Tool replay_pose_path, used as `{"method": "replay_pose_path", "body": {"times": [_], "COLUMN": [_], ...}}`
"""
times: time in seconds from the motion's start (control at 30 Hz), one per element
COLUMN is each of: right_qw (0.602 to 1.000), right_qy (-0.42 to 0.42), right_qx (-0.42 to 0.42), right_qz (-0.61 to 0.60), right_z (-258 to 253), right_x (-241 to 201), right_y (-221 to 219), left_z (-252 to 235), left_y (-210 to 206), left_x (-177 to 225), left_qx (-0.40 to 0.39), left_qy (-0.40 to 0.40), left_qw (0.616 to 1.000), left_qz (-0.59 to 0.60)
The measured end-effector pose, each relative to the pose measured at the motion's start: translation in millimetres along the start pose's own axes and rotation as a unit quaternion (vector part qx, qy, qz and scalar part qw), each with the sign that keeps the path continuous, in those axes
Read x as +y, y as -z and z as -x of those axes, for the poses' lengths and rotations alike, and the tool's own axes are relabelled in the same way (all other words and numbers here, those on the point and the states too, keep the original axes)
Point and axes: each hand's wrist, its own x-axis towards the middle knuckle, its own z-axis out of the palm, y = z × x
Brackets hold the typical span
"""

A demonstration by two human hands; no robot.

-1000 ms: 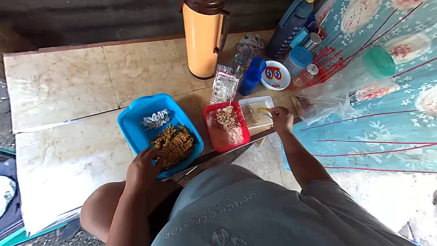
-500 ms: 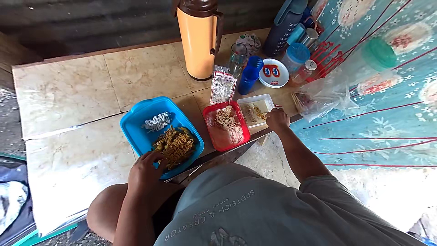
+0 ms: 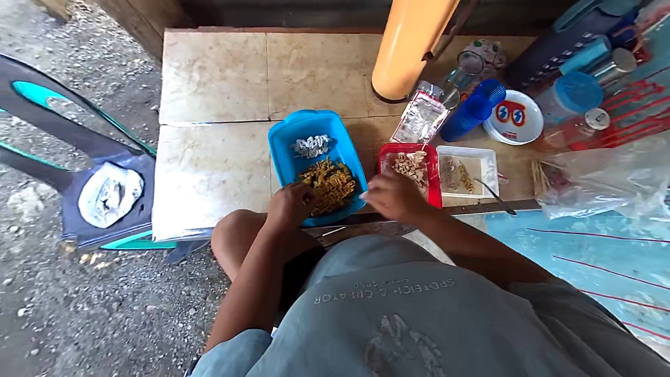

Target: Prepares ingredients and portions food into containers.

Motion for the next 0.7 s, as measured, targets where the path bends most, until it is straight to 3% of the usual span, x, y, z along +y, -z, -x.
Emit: {"method": "replay_pose_path", "body": {"times": [0.13, 0.27, 0.53, 0.7], "right_qw": [0.992, 0.990, 0.994, 0.987], "right_qy": [0.127, 0.126, 0.090, 0.130], "right_qx": [0.003, 0.034, -0.021, 0.062], "right_qz": [-0.002, 0.054, 0.062, 0.073], "right_z": [-43.7, -59.8, -67.2, -63.7], "right_x": [-37.0, -50.4, -59.2, -53.0], "right_y": [-44.5, -65.6, -60.1, -59.8], "left_z": [0.8, 3.3, -1.8, -2.6], "left_y": [-2.7, 0.1, 5.5, 1.2], "left_x": [-2.6, -4.2, 0.0, -7.2], "left_qx": [-0.001, 0.006, -0.015, -0.010], "left_qy": [0.007, 0.006, 0.017, 0.000], "left_qw": [1.000, 0.999, 0.998, 0.999], "left_qz": [0.011, 0.034, 0.050, 0.040]}}
